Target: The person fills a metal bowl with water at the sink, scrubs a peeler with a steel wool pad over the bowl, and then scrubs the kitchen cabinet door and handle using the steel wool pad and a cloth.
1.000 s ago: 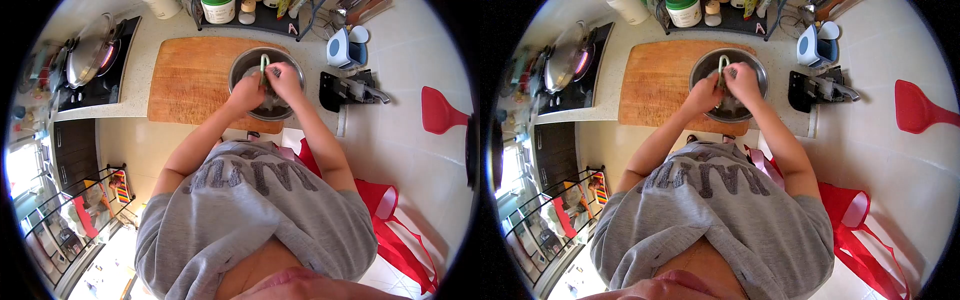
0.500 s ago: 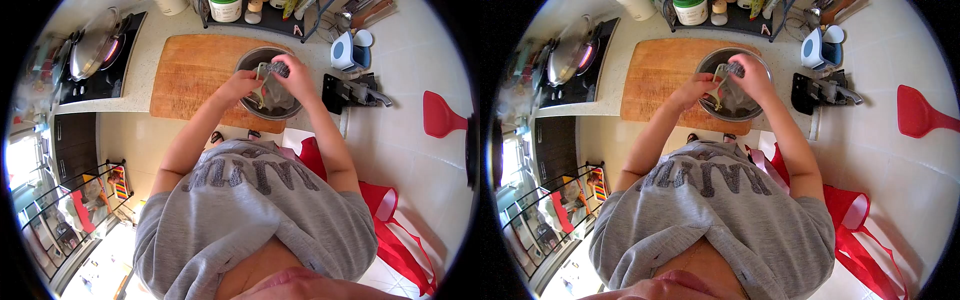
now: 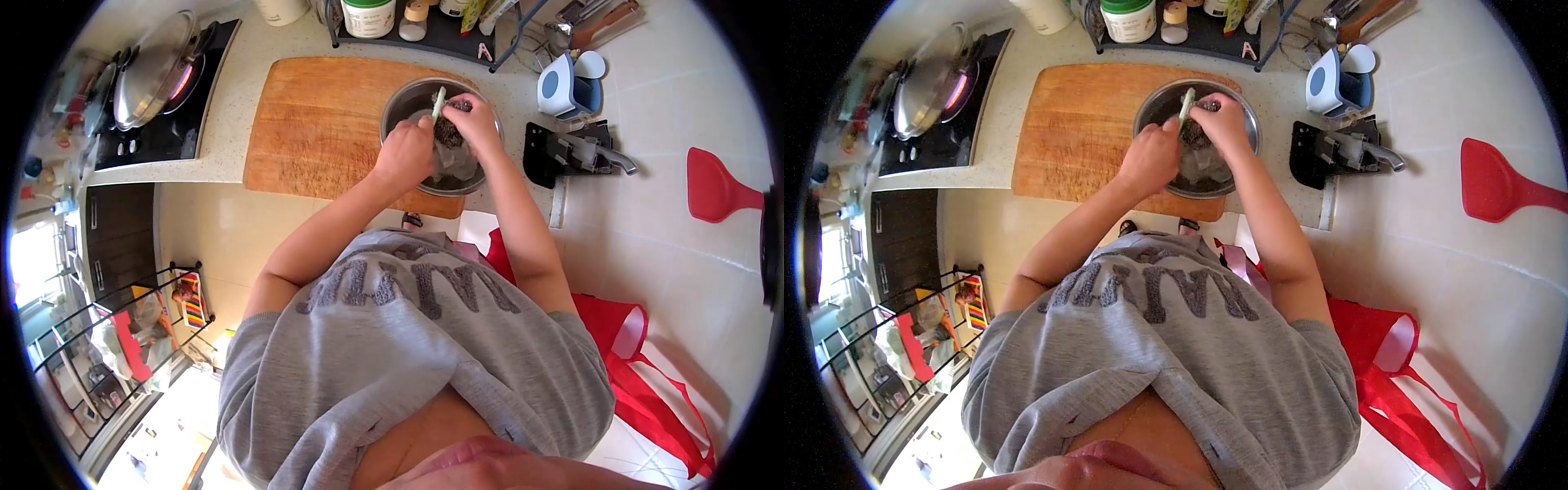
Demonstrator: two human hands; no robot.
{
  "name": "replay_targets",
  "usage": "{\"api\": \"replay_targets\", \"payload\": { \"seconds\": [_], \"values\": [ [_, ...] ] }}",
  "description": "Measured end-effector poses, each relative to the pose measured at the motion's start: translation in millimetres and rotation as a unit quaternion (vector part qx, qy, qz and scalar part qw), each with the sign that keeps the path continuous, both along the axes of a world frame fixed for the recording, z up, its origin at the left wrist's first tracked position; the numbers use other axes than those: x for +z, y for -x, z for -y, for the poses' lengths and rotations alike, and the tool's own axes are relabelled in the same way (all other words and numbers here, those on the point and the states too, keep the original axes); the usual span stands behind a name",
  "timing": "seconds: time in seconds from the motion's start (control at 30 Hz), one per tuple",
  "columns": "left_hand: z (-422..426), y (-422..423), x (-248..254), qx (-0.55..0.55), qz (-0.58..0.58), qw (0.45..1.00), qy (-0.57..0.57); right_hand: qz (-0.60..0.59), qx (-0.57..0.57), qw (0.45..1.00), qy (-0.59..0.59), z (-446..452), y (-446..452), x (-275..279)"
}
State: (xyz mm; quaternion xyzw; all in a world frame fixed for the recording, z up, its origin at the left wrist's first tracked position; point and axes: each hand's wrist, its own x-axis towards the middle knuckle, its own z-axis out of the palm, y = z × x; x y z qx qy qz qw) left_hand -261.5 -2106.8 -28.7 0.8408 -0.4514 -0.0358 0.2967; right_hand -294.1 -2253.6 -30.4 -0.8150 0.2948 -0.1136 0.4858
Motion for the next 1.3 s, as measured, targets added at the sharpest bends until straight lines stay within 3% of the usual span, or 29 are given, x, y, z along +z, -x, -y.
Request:
{"api": "replay_targets", "payload": {
  "seconds": [0.03,0.13,0.17,0.23,0.33,0.47,0.63,0.73,0.8,0.87,0.97,1.03,1.07,1.1,1.2,1.27,1.3],
  "values": [
    [0.1,-1.9,-1.7,0.014,0.0,1.0,0.007,-0.021,0.004,0.997,-0.074,-1.1,2.6,-0.5],
    [4.3,-16.3,-5.1,0.041,-0.146,0.988,0.003,-0.017,0.073,0.996,-0.053,6.2,10.4,-4.7],
    [4.0,-21.7,-10.2,0.055,-0.133,0.989,0.018,-0.022,0.051,0.998,0.007,11.9,11.5,-5.8],
    [2.5,-32.3,-11.1,0.055,-0.234,0.969,0.052,-0.029,0.005,0.992,0.125,21.8,10.8,-12.1],
    [-2.0,-36.1,-5.6,0.036,-0.373,0.92,0.113,-0.088,0.036,0.933,0.347,8.6,20.6,-56.2],
    [-4.3,-37.6,-11.5,0.035,-0.422,0.898,0.12,-0.096,0.152,0.962,0.206,18.9,27.6,-76.4],
    [-1.4,-37.2,-29.2,0.009,-0.41,0.903,0.129,0.131,0.039,0.99,0.031,-2.3,26.9,7.8],
    [3.8,-31.0,-21.8,0.007,-0.322,0.941,0.107,0.102,0.098,0.987,0.072,-16.3,20.4,3.5],
    [3.7,-20.7,-9.5,0.023,-0.232,0.967,0.102,0.118,0.042,0.989,0.084,-1.2,9.2,-14.1],
    [3.1,-18.5,-4.0,0.041,-0.251,0.961,0.107,0.107,0.008,0.994,-0.02,-2.1,5.6,6.1],
    [1.5,-20.3,-4.0,0.026,-0.218,0.969,0.114,0.105,0.11,0.983,0.104,-10.7,10.1,4.3],
    [2.0,-18.7,-1.8,0.002,-0.169,0.98,0.107,0.081,0.051,0.994,0.045,-4.7,5.6,15.8],
    [2.9,-17.2,-5.7,0.004,-0.173,0.978,0.112,0.066,0.024,0.997,0.014,-2.2,3.2,19.0],
    [3.9,-16.1,-12.2,0.005,-0.177,0.977,0.116,0.101,0.022,0.988,0.116,-2.9,1.0,5.9],
    [-0.7,-15.7,2.9,0.008,-0.209,0.976,0.059,0.121,0.07,0.985,0.106,-9.1,5.0,-7.0],
    [-3.1,-11.5,-1.2,0.008,-0.268,0.963,0.039,0.1,0.027,0.987,0.12,0.0,3.7,-7.0],
    [-2.8,-9.8,-18.2,0.005,-0.307,0.95,0.047,0.096,-0.001,0.993,0.071,5.5,3.3,-7.6]
  ]
}}
